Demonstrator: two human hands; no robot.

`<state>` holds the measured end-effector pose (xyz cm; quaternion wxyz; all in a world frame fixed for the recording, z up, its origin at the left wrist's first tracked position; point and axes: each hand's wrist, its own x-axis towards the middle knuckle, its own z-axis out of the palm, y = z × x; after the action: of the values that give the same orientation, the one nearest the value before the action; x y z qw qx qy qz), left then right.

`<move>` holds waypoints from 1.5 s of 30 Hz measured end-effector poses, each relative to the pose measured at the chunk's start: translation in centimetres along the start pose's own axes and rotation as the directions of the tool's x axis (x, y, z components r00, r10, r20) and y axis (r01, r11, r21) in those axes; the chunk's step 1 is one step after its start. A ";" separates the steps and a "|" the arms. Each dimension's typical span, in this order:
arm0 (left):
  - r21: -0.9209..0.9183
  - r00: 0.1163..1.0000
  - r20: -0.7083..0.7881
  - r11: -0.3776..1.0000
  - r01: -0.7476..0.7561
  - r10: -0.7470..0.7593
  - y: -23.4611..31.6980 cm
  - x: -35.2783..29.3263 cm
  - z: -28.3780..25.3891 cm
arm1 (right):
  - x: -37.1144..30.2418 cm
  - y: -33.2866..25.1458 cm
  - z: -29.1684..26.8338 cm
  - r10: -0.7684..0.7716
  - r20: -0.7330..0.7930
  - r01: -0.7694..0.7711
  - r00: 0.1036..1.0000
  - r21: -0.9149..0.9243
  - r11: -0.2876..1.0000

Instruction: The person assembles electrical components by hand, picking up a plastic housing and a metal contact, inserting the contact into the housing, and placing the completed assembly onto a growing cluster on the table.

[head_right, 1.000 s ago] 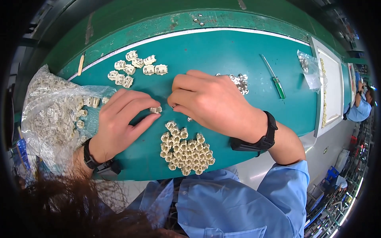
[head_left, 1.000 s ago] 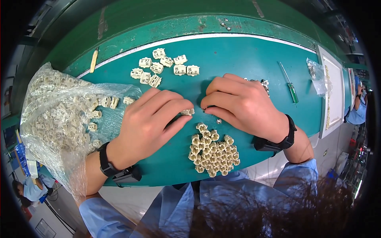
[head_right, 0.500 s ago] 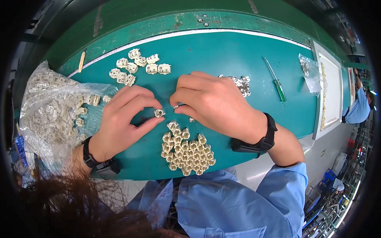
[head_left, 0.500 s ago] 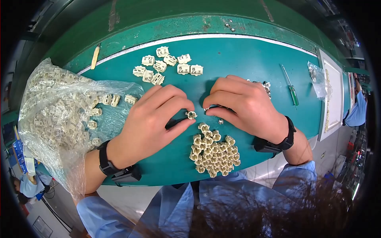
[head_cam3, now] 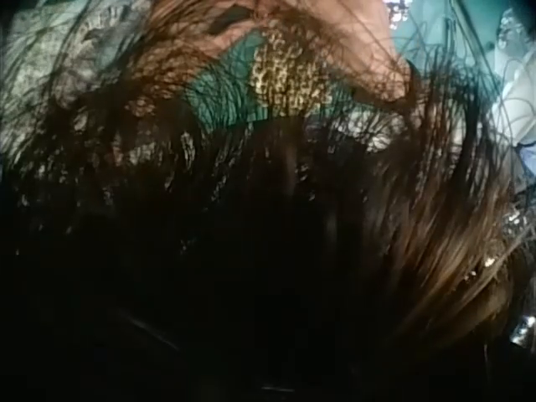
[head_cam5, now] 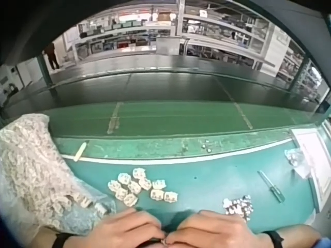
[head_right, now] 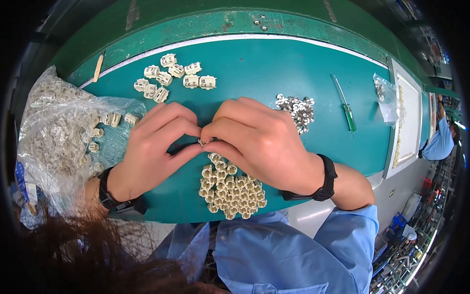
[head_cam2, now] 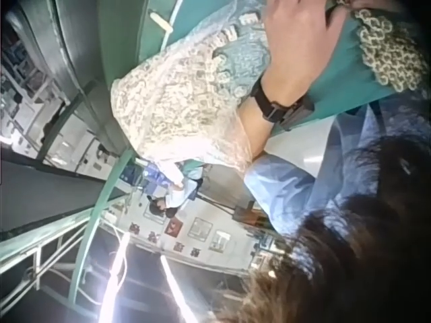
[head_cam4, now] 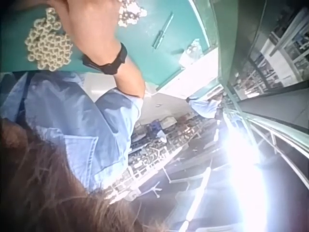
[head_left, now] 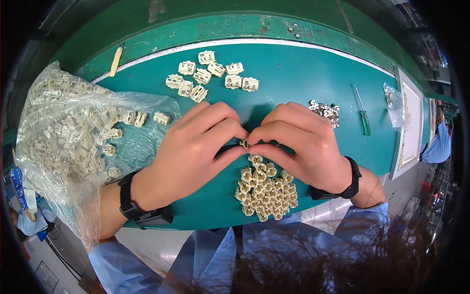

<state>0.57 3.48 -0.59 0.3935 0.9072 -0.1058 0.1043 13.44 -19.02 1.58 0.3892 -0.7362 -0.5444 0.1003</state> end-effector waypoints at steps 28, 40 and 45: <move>-0.028 0.999 0.044 1.000 -0.006 0.007 -0.2 -0.4 -0.7 | -0.1 1.5 -3.6 0.191 0.043 -0.188 0.981 -0.071 0.980; -0.004 0.999 0.035 0.999 -0.032 0.032 -0.1 -0.1 -0.3 | -0.3 1.5 -3.3 0.156 0.110 -0.137 0.982 -0.166 0.977; 0.037 0.992 0.102 0.997 -0.073 0.069 0.0 -0.2 -1.1 | -0.2 1.5 -3.3 0.157 0.135 -0.143 0.978 -0.110 0.984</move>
<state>0.30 4.24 0.12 0.3655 0.9147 -0.1554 0.0745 16.27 -20.89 2.73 0.3031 -0.7846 -0.5183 0.1548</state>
